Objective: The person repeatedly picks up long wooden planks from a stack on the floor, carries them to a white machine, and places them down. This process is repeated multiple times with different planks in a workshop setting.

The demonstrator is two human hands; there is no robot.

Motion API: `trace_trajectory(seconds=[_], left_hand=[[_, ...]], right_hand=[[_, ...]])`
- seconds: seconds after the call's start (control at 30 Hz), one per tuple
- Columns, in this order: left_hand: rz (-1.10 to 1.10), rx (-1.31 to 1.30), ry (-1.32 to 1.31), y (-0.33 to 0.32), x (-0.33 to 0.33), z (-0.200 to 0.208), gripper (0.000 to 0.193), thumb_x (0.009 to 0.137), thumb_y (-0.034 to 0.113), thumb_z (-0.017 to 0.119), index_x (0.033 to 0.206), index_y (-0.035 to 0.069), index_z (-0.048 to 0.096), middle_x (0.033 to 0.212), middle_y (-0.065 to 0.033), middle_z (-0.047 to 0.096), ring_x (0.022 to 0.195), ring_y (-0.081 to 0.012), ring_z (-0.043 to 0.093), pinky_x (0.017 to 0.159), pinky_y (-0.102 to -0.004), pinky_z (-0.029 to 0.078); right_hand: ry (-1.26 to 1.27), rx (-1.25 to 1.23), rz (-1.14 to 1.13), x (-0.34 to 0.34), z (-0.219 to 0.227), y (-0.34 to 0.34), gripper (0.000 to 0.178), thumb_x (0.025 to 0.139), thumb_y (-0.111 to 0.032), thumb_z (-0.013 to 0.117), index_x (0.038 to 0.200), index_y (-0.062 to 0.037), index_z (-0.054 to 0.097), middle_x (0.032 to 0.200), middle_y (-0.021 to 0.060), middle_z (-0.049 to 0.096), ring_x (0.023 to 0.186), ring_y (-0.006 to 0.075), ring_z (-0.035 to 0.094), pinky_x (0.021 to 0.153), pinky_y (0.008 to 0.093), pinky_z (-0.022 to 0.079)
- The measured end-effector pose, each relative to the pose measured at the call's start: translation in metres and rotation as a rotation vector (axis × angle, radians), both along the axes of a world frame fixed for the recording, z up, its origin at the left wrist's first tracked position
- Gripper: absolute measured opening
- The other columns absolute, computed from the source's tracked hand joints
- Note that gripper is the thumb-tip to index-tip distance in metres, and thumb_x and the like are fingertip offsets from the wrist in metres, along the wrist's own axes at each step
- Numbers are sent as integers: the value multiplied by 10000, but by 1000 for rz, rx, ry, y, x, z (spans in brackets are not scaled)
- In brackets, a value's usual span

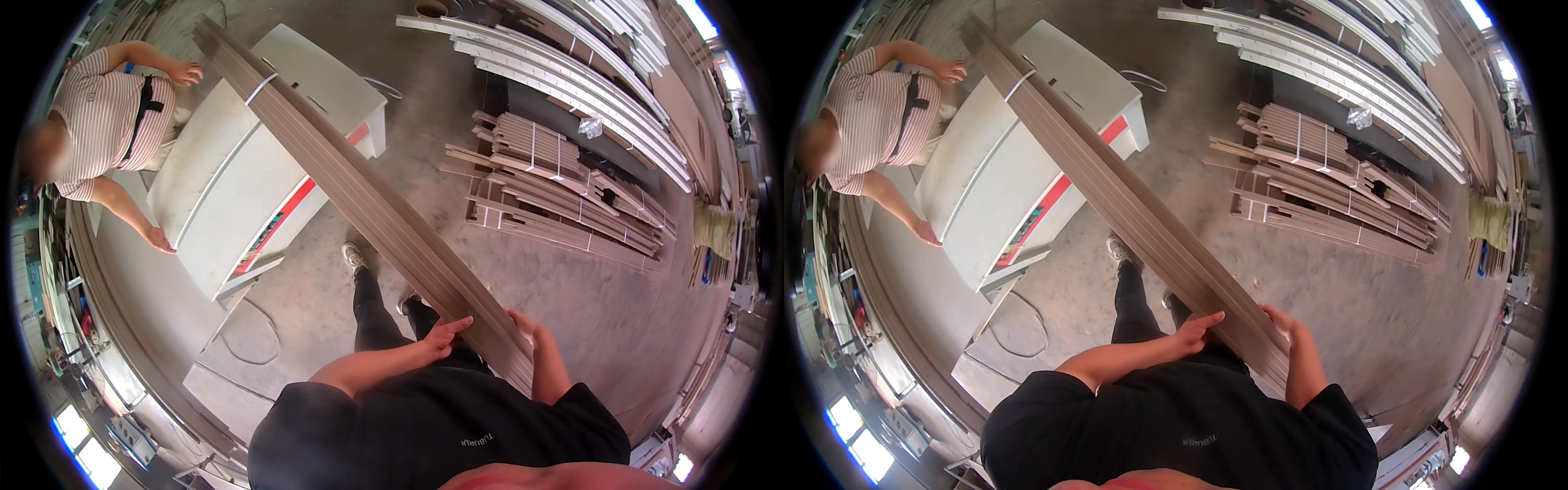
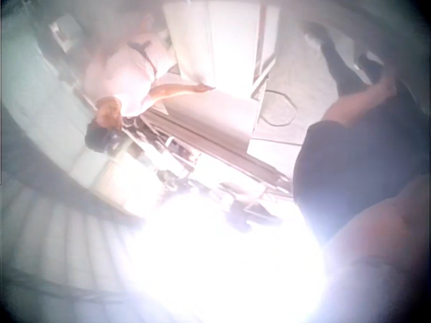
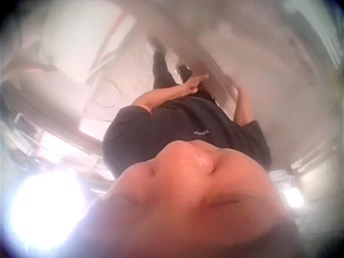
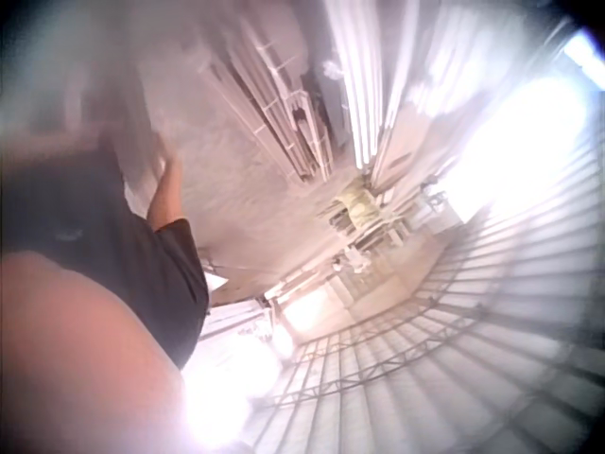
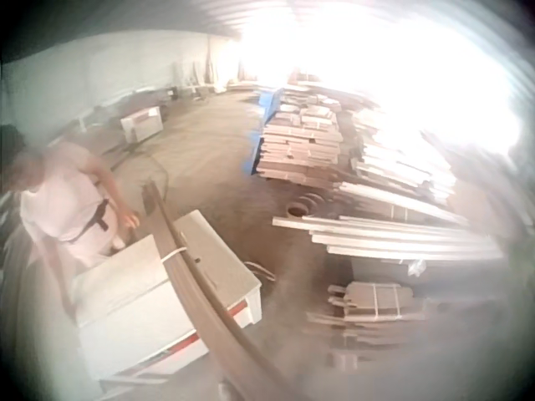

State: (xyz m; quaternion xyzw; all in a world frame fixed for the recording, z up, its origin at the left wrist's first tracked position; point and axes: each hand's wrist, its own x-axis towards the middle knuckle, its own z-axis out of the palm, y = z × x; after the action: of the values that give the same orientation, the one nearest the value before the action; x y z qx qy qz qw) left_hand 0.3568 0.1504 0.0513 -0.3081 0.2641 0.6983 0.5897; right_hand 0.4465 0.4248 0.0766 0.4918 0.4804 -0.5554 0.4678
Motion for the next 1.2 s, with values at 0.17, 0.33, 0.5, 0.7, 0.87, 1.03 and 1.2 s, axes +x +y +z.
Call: trace_trajectory(seconds=[0.17, 0.33, 0.5, 0.7, 0.87, 1.03, 1.2], left_hand=[[94, -9, 171, -50, -77, 14, 557, 903, 243, 823, 1370, 33, 606, 1308, -72, 675, 1218, -231, 610, 1060, -372, 463], [98, -248, 486, -100, -214, -35, 647, 955, 435, 739, 1462, 96, 523, 1391, -71, 625, 1223, -250, 611, 1016, -417, 501], [-369, -741, 984, -149, -389, -40, 1081, 939, 676, 606, 1606, -22, 120, 1440, -208, 576, 1220, -350, 642, 990, -461, 522], [-784, -1117, 1115, -161, -477, -6, 1132, 947, 661, 565, 1598, -83, 14, 1380, -308, 599, 1233, -438, 629, 1032, -484, 493], [-611, -1173, 1114, -171, -511, -33, 1117, 947, 633, 577, 1597, -83, 19, 1373, -294, 611, 1235, -442, 626, 1046, -490, 484], [-594, -1148, 1146, -167, -525, -44, 1084, 960, 616, 564, 1607, -52, 7, 1376, -298, 607, 1240, -446, 621, 1052, -498, 479], [-573, -743, 1270, -228, -475, -136, 875, 965, 515, 604, 1600, 34, 244, 1418, -306, 563, 1263, -438, 599, 1053, -502, 485]], right_hand=[[21, 43, 72, -77, 9, -53, 719, 993, -647, 463, 1477, -127, 573, 1531, 93, 536, 1335, 252, 531, 1150, 424, 363], [469, 121, 356, -236, -20, -116, 575, 1082, -477, 391, 1477, -85, 535, 1477, 81, 581, 1349, 232, 524, 1163, 414, 356], [704, 271, 262, -350, -59, -166, 1012, 874, -692, 653, 1560, -4, 370, 1507, 225, 511, 1473, 321, 408, 1196, 417, 339], [741, 916, 732, -344, 14, -228, 1414, 515, -597, 939, 1599, -27, 231, 1557, 239, 429, 1436, 387, 437, 1182, 471, 360], [740, 1083, 834, -346, 18, -241, 1410, 516, -576, 937, 1601, -45, 210, 1596, 196, 375, 1451, 381, 394, 1181, 523, 326], [737, 1142, 860, -352, -4, -241, 1381, 555, -571, 921, 1611, -64, 189, 1608, 166, 344, 1456, 370, 364, 1169, 536, 306], [746, 1113, 922, -365, 1, -241, 1364, 580, -583, 896, 1619, -64, 182, 1591, 159, 359, 1406, 368, 404, 1142, 520, 324]])
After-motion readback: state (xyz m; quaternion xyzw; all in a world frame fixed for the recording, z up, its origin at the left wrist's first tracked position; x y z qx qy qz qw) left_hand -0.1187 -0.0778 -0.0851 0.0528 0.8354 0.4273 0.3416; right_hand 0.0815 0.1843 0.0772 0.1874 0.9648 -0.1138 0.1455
